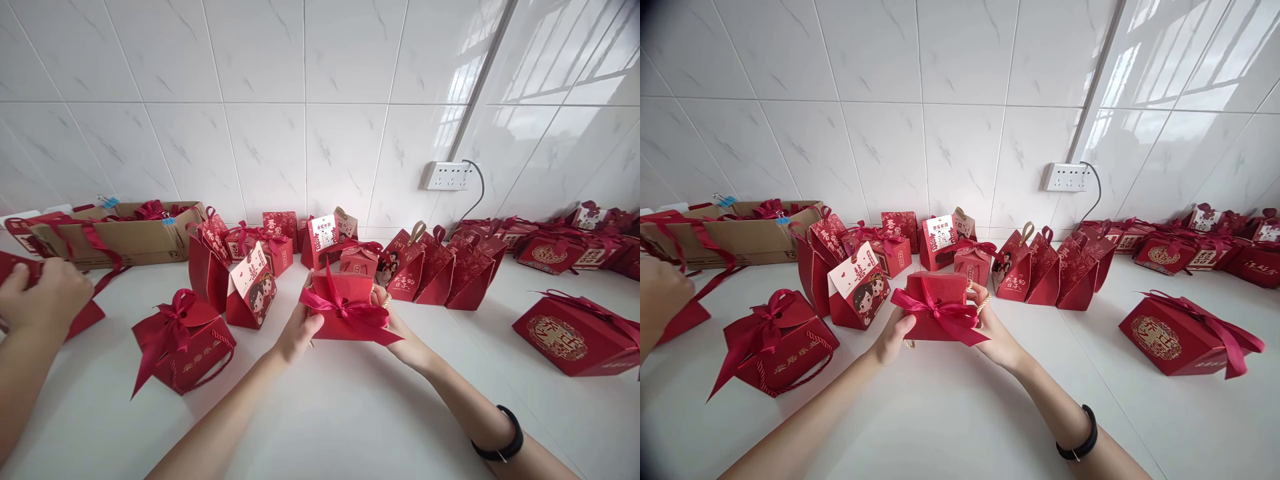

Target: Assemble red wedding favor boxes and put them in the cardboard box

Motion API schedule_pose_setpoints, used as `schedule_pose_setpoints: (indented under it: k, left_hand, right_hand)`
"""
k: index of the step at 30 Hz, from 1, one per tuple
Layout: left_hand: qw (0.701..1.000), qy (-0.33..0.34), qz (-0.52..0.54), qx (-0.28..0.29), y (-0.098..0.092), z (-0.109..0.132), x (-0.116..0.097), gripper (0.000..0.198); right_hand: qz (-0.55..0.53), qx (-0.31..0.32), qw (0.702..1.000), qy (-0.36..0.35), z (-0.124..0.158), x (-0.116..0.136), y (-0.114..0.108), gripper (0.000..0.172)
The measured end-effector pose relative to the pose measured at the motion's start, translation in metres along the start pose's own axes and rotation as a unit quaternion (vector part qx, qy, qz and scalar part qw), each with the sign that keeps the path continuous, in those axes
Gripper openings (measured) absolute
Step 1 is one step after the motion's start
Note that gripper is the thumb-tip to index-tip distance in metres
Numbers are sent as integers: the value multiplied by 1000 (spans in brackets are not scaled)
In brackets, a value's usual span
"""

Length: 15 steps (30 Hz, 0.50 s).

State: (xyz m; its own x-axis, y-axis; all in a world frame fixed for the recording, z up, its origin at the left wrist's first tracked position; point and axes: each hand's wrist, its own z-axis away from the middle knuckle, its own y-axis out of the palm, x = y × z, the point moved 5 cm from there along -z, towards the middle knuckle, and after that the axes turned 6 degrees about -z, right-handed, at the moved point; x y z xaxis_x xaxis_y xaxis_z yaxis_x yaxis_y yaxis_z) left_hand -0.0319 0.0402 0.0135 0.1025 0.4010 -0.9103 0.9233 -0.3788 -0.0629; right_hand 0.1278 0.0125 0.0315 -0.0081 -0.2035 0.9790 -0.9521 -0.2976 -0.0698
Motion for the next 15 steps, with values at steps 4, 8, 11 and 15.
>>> schedule_pose_setpoints:
  k: [4, 8, 11, 15]
  left_hand:
    - [1000, 3, 9, 1, 0, 0, 1, 66]
    - [1000, -12, 21, -4, -2, 0, 5, 69]
    - [1000, -13, 16, -8, -2, 0, 5, 70]
    - [1000, 3, 22, 3, 1, 0, 1, 68]
  right_hand:
    - [3, -1, 1000, 1, 0, 1, 1, 80]
    - [4, -3, 1000, -10, 0, 2, 1, 79]
    - [2, -3, 1000, -7, 0, 2, 0, 80]
    - [-2, -7, 1000, -17, 1, 4, 0, 78]
